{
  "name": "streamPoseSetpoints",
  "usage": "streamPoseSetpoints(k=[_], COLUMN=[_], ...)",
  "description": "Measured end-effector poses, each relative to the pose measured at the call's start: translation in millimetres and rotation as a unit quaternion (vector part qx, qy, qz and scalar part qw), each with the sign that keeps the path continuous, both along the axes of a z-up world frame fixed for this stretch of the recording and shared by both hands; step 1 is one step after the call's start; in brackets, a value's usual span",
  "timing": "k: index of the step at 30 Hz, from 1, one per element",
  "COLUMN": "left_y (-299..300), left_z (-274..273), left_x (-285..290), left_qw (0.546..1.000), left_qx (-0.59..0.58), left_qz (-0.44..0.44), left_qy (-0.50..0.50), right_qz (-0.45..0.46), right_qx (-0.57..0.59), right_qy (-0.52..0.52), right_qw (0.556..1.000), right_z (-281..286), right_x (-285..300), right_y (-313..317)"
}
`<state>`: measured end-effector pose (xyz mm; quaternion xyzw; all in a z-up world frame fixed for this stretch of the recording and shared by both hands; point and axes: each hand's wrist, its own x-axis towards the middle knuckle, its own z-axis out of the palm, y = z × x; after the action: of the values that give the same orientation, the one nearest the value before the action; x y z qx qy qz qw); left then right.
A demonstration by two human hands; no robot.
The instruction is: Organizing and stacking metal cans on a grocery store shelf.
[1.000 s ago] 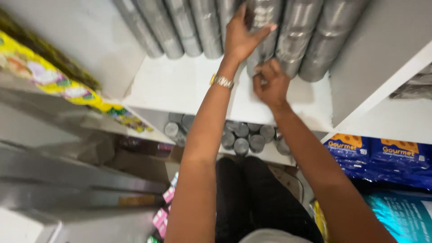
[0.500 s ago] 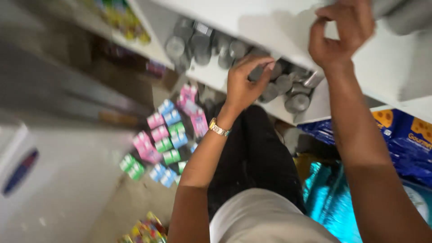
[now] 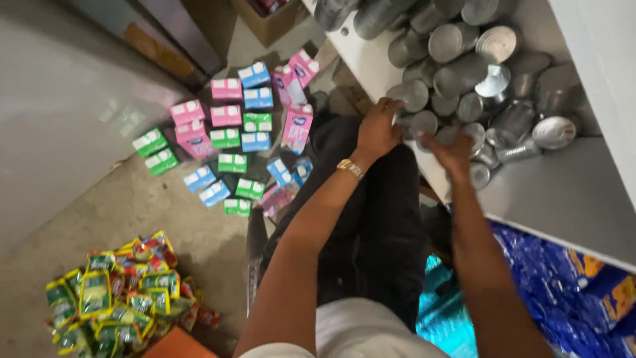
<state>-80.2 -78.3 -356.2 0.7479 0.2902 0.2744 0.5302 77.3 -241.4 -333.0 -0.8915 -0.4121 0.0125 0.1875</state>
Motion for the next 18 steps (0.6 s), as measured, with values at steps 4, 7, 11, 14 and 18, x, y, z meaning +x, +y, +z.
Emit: streamPoseSetpoints(k=[4, 7, 11, 14, 18], left_y=[21, 36, 26, 38, 50], left_z=[-32, -12, -62, -77, -38], left_x=[55, 73, 97, 85, 28], left_qw=[0.979, 0.957, 0.958, 0.941, 0.981], left_qx=[0.162, 0.209, 0.226, 0.212, 0.145], left_qz=[-0.028, -0.101, -0.101, -0.160, -0.122], left_qy=[0.122, 0.173, 0.142, 0.209, 0.046], right_qz=[-0.235, -0.304, -0.269, -0.229, -0.154], right_qx=[-0.107, -0.108, -0.015, -0.050, 0.121], right_qy=[0.116, 0.100, 0.001, -0.045, -0.011], right_qw=[0.959, 0.941, 0.963, 0.971, 0.981], right_z=[-26, -37, -61, -41, -20], right_x=[-10, -17, -25, -50, -54], right_y=[35, 45, 24, 32, 19])
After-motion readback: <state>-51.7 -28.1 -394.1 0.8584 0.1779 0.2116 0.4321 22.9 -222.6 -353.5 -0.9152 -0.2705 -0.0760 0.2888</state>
